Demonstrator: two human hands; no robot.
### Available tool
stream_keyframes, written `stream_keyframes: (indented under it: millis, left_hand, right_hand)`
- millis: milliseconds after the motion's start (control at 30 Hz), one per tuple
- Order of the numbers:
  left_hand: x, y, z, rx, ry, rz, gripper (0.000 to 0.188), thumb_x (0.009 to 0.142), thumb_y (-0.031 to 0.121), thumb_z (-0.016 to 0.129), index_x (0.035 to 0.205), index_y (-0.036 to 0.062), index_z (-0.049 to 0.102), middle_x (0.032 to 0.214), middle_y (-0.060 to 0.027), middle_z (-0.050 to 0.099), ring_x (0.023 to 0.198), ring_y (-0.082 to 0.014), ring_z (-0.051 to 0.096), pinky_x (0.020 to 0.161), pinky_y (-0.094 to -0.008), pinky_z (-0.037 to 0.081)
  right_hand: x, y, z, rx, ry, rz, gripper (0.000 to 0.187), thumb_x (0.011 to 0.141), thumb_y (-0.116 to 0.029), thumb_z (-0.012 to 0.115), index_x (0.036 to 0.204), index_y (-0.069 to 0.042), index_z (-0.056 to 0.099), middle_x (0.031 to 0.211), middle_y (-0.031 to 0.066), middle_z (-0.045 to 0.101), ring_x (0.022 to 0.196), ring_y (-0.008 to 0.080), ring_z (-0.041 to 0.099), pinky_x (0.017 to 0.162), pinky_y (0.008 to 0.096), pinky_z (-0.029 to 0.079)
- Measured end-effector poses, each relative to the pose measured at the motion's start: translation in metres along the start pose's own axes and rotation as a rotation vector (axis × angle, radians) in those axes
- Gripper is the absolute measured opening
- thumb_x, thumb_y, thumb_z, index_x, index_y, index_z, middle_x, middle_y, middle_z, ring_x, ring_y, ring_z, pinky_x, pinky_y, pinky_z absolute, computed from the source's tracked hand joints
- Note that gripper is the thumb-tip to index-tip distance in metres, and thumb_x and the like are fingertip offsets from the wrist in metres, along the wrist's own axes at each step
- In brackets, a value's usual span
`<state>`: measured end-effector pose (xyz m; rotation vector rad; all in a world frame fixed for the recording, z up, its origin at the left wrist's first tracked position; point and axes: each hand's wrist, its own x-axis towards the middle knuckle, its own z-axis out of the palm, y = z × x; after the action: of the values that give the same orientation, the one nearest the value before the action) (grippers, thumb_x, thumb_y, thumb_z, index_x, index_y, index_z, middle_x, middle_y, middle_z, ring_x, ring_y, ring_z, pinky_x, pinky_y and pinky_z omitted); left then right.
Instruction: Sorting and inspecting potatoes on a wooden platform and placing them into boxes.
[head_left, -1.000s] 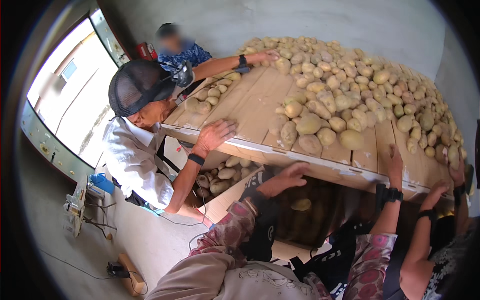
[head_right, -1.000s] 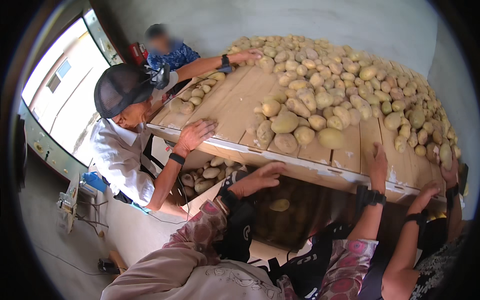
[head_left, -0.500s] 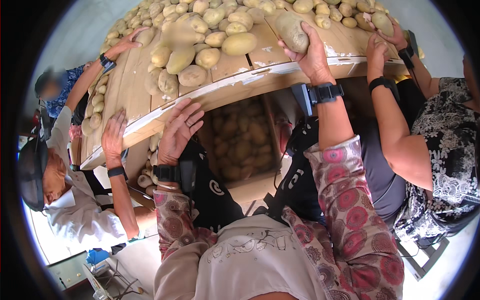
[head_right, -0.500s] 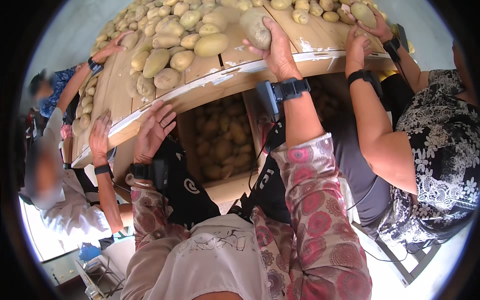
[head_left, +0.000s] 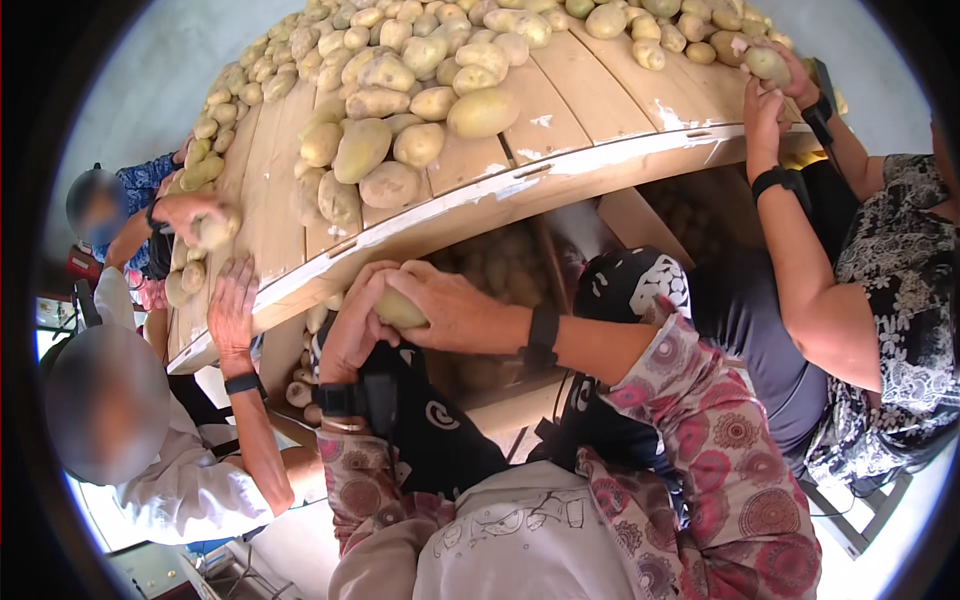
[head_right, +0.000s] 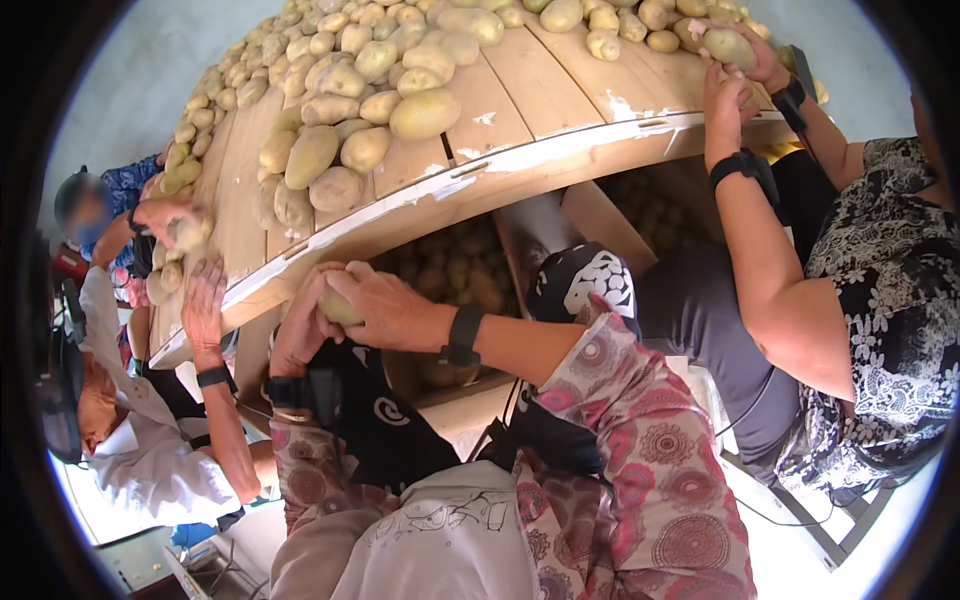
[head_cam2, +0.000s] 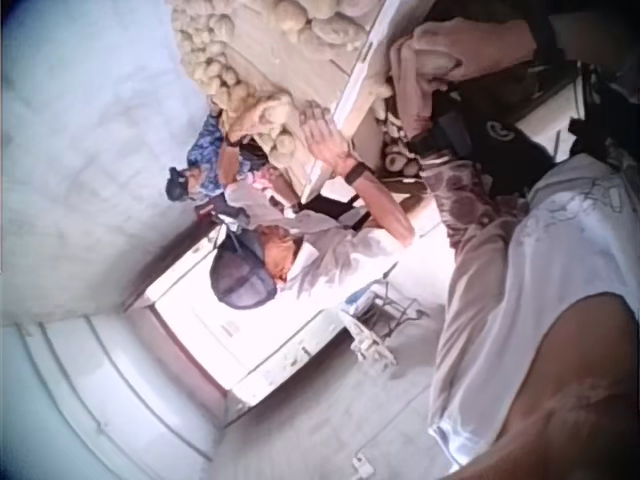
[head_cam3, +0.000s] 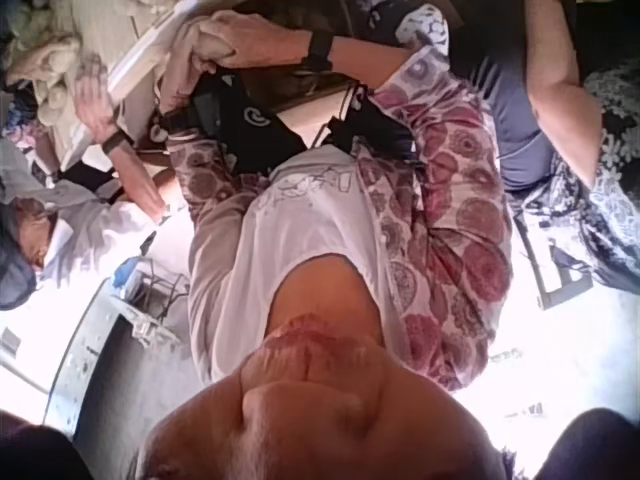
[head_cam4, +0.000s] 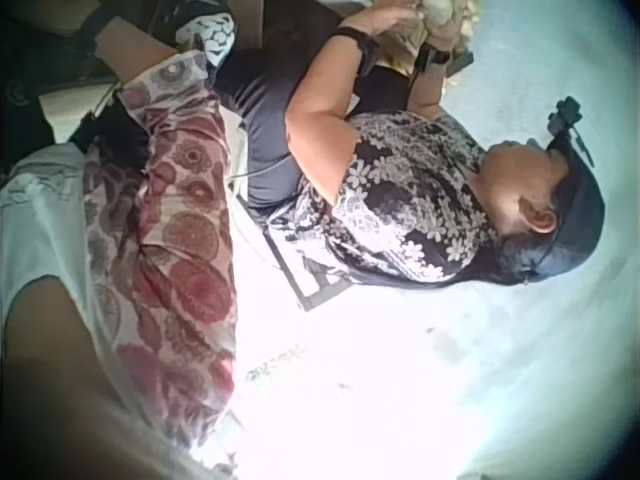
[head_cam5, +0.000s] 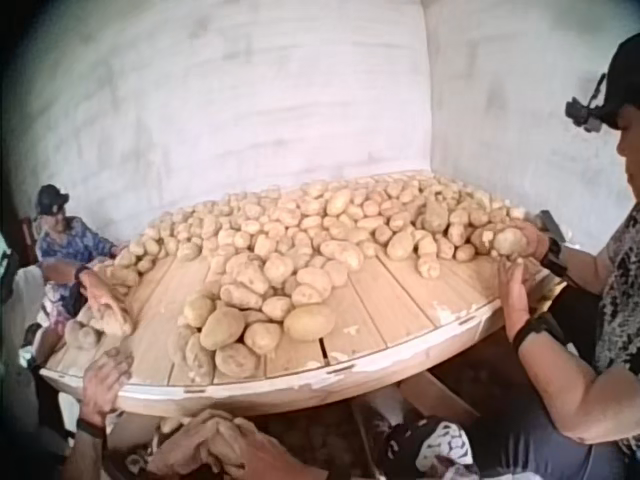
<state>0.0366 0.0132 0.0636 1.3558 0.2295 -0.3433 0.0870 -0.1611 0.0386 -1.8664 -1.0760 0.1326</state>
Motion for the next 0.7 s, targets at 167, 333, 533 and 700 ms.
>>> stream_keyframes:
  millis: [167, 333, 533, 700]
  left_hand:
    - [-0.017, -0.001, -0.019, 0.103, -0.026, -0.234, 0.041, 0.093, 0.043, 0.047, 0.116, 0.009, 0.048, 0.085, -0.005, 0.06, 0.057, -0.0116, 0.059, 0.047, -0.0204, 0.048]
    - [-0.021, 0.0, -0.036, 0.155, 0.011, -0.117, 0.038, 0.094, 0.04, 0.048, 0.11, 0.0057, 0.052, 0.079, -0.0039, 0.06, 0.053, -0.009, 0.054, 0.046, -0.0195, 0.043]
    - [-0.014, -0.002, -0.046, -0.245, 0.12, 0.19, 0.026, 0.096, 0.025, 0.048, 0.112, 0.0043, 0.052, 0.072, -0.0023, 0.055, 0.062, -0.0063, 0.049, 0.053, -0.0193, 0.042]
    - [-0.02, -0.001, -0.046, -0.215, 0.15, 0.129, 0.026, 0.095, 0.024, 0.05, 0.113, 0.0051, 0.051, 0.075, -0.0021, 0.056, 0.061, -0.0072, 0.05, 0.056, -0.0213, 0.044]
  right_hand:
    - [-0.019, -0.018, 0.029, 0.833, -0.142, 0.321, 0.078, 0.073, -0.025, 0.068, 0.138, -0.013, 0.026, 0.105, 0.0118, 0.056, 0.086, 0.0238, 0.058, 0.071, 0.0352, 0.05]
    - [-0.047, -0.022, 0.033, 1.365, -0.339, 0.905, 0.059, 0.079, -0.022, 0.065, 0.127, -0.014, 0.032, 0.093, 0.0047, 0.051, 0.071, 0.0126, 0.054, 0.056, 0.025, 0.047]
    - [-0.073, 0.005, 0.059, 1.397, -0.391, 1.217, 0.036, 0.083, -0.022, 0.061, 0.11, -0.015, 0.039, 0.091, 0.005, 0.051, 0.062, 0.0148, 0.051, 0.057, 0.0252, 0.046]
    - [-0.04, 0.002, 0.05, 1.278, -0.098, 1.25, 0.053, 0.086, -0.019, 0.059, 0.13, -0.014, 0.03, 0.113, 0.009, 0.047, 0.094, 0.018, 0.054, 0.072, 0.0295, 0.051]
